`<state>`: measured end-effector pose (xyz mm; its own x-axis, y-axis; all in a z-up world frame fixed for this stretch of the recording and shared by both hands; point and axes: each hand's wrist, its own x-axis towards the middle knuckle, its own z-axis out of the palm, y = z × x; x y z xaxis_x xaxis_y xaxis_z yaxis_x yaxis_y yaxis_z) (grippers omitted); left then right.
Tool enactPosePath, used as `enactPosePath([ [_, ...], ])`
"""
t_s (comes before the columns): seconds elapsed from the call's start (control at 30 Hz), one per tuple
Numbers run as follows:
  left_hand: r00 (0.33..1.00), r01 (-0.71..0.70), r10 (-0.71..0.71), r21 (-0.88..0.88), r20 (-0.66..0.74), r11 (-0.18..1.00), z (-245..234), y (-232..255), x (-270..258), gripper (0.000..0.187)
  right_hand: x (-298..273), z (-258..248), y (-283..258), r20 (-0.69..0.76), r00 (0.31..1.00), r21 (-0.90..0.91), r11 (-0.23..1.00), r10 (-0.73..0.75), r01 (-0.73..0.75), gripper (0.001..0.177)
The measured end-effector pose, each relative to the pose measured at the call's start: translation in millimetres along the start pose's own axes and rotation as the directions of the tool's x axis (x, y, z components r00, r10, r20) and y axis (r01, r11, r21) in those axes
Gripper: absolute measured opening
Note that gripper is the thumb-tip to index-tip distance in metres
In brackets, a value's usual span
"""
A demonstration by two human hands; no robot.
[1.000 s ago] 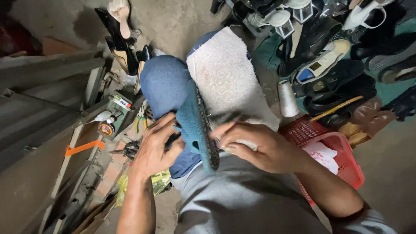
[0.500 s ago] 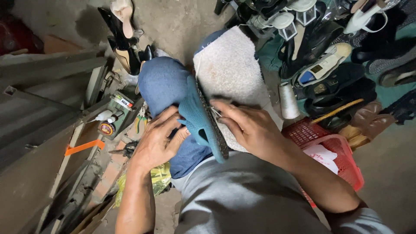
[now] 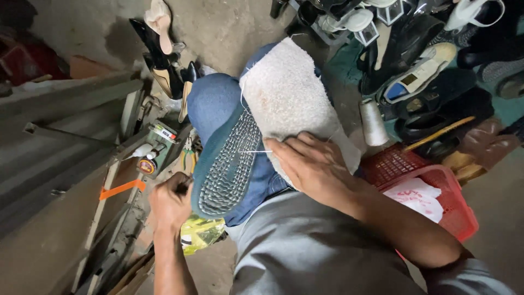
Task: Hand-stitching the sole of a sandal and cleaning shoes with a brush in a repair shop.
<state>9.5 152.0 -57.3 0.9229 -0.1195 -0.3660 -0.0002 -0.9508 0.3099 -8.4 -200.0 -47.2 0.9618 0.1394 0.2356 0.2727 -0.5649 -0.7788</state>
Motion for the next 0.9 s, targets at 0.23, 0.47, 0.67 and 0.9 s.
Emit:
enactPosePath([
  [0.23, 0.988, -0.141, 0.099, -0.452, -0.115, 0.881, 13.2, 65.9, -1.2, 0.040, -19.9, -13.5, 0.5, 0.124, 0.986, 0.421, 0.894, 0.111, -0.154, 0.029],
  [0.47, 0.970, -0.188, 0.074, -0.525, -0.231, 0.830, 22.2, 121.9, 3.6, 0.045, -43.9, -39.9, 13.1, 0.060, 0.990, 0.947, 0.307, 0.130, -0.098, 0.043],
  [0.67, 0.957, -0.268, 0.173, -0.474, -0.234, 0.839, 5.5, 155.2, 5.5, 0.043, -46.8, -21.8, 23.0, -0.040, 0.990, 0.327, 0.938, 0.137, -0.117, 0.058],
  [0.9, 0.966, -0.249, 0.146, -0.624, -0.212, 0.740, 14.5, 131.0, 0.4, 0.026, -65.1, -25.2, 57.5, -0.041, 0.945, 0.301, 0.906, 0.323, -0.297, 0.032],
])
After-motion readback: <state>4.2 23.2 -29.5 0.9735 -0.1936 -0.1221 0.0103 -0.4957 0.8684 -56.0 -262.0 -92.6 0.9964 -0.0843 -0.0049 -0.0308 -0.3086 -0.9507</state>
